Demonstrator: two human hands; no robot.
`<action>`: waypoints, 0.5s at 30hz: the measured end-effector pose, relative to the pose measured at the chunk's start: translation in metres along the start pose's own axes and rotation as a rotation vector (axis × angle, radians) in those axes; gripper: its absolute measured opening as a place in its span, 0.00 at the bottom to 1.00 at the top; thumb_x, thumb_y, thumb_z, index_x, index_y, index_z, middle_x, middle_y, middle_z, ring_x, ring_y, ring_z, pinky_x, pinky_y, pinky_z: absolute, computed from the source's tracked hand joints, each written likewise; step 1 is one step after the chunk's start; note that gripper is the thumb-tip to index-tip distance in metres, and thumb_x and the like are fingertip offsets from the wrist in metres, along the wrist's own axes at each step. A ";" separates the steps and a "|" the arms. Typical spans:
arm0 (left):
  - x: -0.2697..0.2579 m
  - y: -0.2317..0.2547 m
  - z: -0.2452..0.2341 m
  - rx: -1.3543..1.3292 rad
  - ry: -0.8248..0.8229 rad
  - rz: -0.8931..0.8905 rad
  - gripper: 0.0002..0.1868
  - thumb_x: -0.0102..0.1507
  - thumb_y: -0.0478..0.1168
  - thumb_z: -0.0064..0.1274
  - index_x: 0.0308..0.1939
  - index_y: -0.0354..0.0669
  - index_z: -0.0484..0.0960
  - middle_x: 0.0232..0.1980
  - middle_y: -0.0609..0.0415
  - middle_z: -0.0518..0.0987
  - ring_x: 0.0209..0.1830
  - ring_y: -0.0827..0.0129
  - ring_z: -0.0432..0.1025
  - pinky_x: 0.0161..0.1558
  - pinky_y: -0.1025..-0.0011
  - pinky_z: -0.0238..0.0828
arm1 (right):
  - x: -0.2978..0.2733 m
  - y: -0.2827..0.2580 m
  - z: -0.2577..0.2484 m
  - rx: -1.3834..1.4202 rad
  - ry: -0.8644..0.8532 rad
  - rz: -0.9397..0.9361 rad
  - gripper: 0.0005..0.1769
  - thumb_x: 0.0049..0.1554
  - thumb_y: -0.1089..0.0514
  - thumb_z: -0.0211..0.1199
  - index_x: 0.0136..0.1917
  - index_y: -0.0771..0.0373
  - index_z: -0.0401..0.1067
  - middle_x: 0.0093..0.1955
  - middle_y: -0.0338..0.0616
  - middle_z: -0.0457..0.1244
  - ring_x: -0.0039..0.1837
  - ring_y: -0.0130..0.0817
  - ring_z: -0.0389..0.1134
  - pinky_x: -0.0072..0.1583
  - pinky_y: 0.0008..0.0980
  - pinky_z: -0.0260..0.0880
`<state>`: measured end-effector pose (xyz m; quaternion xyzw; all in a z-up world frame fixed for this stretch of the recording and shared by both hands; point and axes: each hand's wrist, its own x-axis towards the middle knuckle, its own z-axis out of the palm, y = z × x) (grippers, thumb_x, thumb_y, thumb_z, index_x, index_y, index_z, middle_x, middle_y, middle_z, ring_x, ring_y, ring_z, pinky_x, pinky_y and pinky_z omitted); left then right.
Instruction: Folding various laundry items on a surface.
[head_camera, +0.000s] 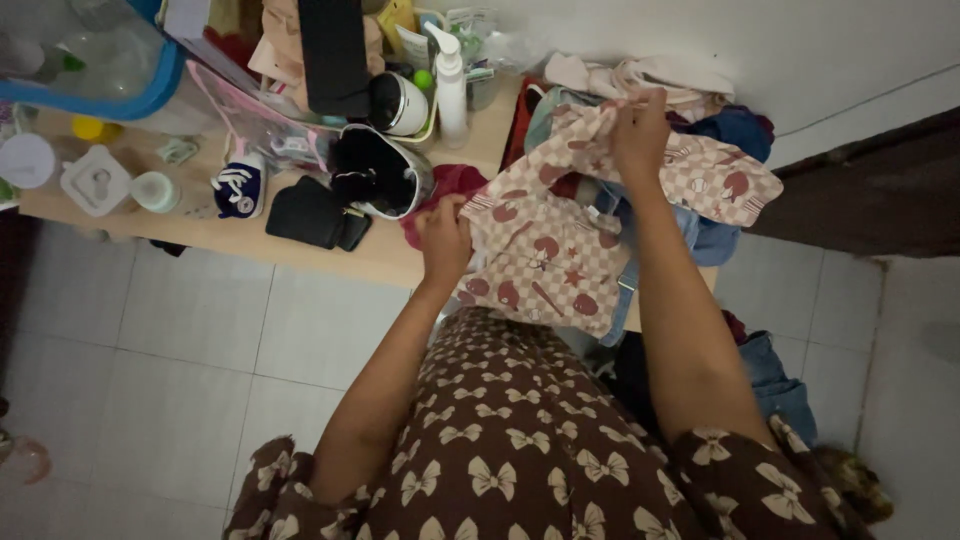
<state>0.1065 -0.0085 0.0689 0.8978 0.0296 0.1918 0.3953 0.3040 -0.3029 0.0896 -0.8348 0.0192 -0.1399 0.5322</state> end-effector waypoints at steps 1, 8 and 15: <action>0.000 0.001 0.001 0.000 0.014 0.019 0.12 0.65 0.33 0.51 0.52 0.41 0.75 0.43 0.48 0.81 0.46 0.54 0.74 0.55 0.57 0.59 | 0.001 0.010 0.004 -0.177 0.026 -0.136 0.09 0.65 0.64 0.61 0.54 0.64 0.63 0.39 0.48 0.67 0.40 0.39 0.71 0.44 0.37 0.69; 0.000 0.007 0.000 0.169 -0.012 -0.033 0.11 0.64 0.32 0.49 0.51 0.44 0.77 0.43 0.48 0.80 0.49 0.52 0.73 0.55 0.54 0.58 | -0.013 -0.034 0.026 -0.154 -0.275 -0.494 0.31 0.59 0.69 0.59 0.75 0.66 0.60 0.66 0.56 0.67 0.63 0.50 0.70 0.62 0.43 0.70; -0.048 0.024 -0.053 0.170 -0.104 0.019 0.08 0.66 0.40 0.53 0.37 0.40 0.79 0.37 0.44 0.78 0.40 0.49 0.73 0.46 0.53 0.65 | -0.142 -0.062 -0.035 -0.534 -0.243 -0.522 0.26 0.61 0.60 0.65 0.70 0.67 0.65 0.73 0.65 0.57 0.67 0.61 0.60 0.68 0.50 0.60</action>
